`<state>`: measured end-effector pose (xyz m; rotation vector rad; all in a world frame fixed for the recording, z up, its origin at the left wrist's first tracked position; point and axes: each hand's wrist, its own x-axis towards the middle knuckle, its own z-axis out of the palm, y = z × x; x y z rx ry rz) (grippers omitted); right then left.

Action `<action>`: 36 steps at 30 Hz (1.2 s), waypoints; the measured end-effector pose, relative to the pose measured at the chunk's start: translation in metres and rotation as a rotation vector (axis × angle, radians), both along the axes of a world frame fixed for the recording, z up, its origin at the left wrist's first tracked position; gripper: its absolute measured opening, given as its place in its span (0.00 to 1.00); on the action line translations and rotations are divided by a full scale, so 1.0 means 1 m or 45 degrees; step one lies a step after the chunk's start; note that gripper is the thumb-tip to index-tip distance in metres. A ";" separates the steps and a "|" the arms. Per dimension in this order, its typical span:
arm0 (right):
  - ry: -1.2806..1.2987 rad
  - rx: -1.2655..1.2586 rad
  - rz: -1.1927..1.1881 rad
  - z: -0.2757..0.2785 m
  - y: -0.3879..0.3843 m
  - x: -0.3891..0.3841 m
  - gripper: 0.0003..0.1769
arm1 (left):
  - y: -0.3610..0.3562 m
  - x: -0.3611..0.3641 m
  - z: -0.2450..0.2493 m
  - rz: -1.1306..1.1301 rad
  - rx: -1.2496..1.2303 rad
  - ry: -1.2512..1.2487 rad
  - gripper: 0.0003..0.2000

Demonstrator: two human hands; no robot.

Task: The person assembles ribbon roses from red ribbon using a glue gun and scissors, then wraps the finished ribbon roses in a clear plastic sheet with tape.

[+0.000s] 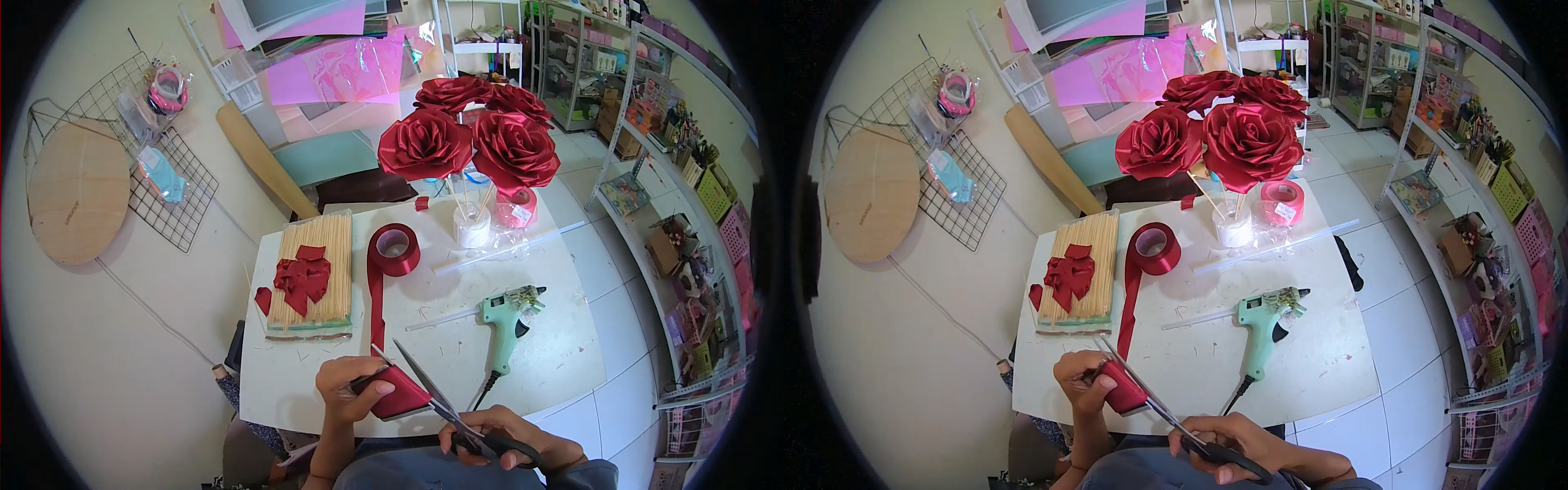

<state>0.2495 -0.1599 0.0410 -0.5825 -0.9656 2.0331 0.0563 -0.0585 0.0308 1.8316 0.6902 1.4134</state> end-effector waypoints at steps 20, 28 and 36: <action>-0.091 0.077 0.013 -0.009 0.002 0.001 0.34 | 0.000 0.007 0.012 -0.189 0.050 0.030 0.08; -0.050 0.077 -0.024 -0.006 0.003 -0.002 0.43 | -0.004 0.010 0.012 -0.264 0.047 -0.060 0.08; 0.133 0.034 -0.016 -0.007 0.002 -0.010 0.37 | -0.005 0.014 0.013 -0.293 0.049 -0.038 0.07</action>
